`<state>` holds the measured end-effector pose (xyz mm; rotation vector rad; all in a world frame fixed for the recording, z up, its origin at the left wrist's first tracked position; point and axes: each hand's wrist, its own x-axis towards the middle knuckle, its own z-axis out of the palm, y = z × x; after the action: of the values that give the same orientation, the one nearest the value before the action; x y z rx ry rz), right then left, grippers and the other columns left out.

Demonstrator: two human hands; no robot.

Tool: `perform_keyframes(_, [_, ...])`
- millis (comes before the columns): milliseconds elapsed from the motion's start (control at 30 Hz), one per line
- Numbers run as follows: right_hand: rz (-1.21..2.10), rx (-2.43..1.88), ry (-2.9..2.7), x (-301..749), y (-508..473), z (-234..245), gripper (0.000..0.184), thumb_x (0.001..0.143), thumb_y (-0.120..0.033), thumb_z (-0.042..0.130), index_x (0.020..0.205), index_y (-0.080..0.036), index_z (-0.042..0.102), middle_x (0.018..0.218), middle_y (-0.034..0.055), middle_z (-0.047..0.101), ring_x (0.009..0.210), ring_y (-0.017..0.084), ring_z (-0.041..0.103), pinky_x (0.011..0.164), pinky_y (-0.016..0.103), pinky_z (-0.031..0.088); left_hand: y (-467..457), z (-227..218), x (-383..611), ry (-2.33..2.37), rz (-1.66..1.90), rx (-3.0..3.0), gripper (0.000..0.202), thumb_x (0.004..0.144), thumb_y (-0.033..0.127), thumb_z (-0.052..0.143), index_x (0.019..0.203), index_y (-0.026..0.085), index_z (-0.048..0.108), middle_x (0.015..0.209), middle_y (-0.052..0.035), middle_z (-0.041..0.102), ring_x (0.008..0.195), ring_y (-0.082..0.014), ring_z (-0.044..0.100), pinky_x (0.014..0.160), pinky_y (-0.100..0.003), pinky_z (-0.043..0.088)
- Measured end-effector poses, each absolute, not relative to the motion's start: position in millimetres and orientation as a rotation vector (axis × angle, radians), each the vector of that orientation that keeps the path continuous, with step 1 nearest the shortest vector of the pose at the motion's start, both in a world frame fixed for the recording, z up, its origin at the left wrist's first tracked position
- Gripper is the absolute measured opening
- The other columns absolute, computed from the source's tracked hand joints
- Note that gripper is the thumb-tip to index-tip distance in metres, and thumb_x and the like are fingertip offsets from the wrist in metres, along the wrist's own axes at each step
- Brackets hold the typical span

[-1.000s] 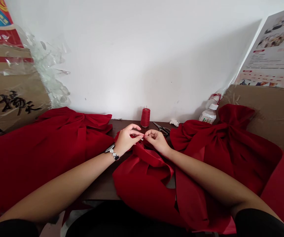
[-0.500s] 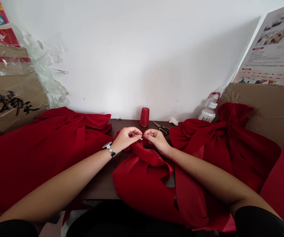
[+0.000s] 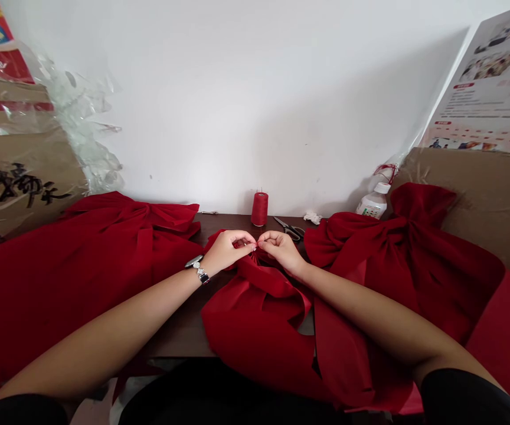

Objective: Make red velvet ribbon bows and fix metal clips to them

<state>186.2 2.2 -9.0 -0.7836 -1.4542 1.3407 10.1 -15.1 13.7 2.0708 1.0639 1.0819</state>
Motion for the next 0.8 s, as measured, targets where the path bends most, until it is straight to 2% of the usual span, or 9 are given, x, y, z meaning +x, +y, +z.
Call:
perform_keyframes(600, [1.351,-0.792,-1.459,185.4,1.0,-8.2,0.036,0.059,-0.043,0.077,0.070,-0.013,0.060,0.045,-0.0075,0.044,0.041,0.003,0.030,0.041,0.018,0.019,-16.8,15.3,11.5,1.096,1.086,2.057,0.017,0.076,0.030,0.061,0.074,0.015,0.069,0.068,-0.0039,0.068,0.063,-0.0141,0.059,0.058,-0.023,0.045])
perform_keyframes(800, [1.355,-0.790,-1.464,186.2,-0.1,-6.0,0.036,0.059,-0.043,0.078,0.071,-0.013,0.061,0.042,-0.0084,0.042,0.038,0.002,0.026,0.040,0.019,0.015,-16.4,14.2,10.5,1.100,1.089,2.049,0.018,0.076,0.030,0.061,0.074,0.014,0.069,0.070,-0.0047,0.069,0.064,-0.0144,0.060,0.060,-0.024,0.046])
